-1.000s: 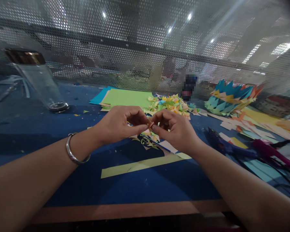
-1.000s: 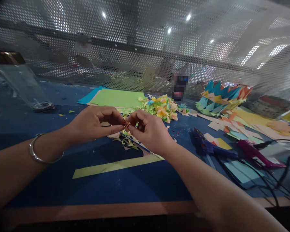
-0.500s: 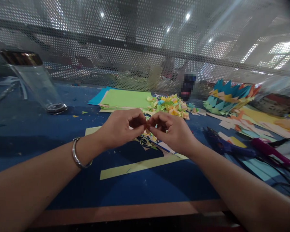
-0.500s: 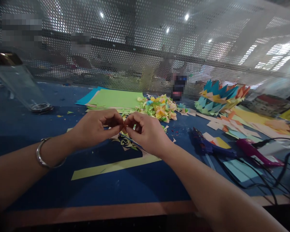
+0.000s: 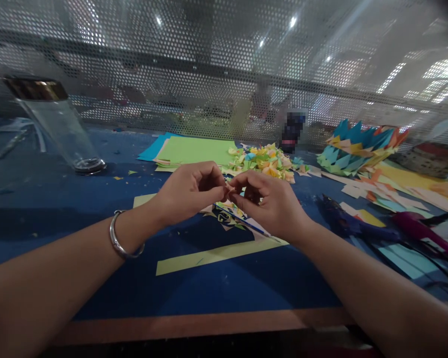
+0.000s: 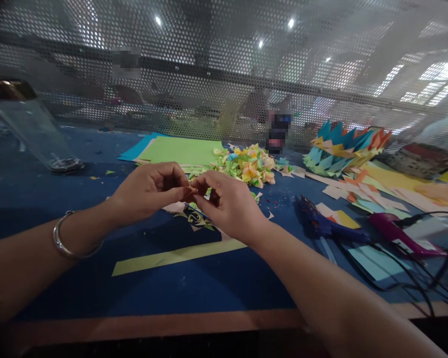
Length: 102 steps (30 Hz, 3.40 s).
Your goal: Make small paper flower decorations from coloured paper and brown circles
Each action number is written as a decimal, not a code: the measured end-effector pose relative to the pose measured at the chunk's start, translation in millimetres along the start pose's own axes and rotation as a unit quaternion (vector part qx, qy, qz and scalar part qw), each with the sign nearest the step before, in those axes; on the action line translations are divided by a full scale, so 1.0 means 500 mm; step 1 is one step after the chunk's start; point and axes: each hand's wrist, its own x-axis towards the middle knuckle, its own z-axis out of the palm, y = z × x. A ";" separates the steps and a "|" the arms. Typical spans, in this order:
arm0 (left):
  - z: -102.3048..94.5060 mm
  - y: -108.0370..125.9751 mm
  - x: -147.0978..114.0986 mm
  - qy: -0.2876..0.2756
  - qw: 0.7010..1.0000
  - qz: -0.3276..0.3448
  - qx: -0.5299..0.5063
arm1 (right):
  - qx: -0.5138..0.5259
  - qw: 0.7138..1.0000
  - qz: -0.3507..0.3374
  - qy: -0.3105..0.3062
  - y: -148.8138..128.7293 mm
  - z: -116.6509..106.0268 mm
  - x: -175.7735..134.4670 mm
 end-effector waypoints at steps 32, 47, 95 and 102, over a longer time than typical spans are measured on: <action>0.017 0.018 -0.012 0.028 0.997 -0.029 0.067 | -0.018 0.998 -0.054 0.018 0.005 0.007 0.005; 0.012 0.018 -0.014 0.034 0.985 -0.016 0.168 | -0.030 0.999 -0.033 -0.004 0.015 0.009 0.004; -0.004 0.014 -0.011 -0.010 0.979 -0.039 0.202 | -0.069 0.994 -0.003 -0.086 0.006 -0.030 0.022; -0.014 -0.013 0.006 0.025 0.994 -0.108 -0.020 | -0.254 0.947 0.129 -0.145 0.022 -0.198 -0.056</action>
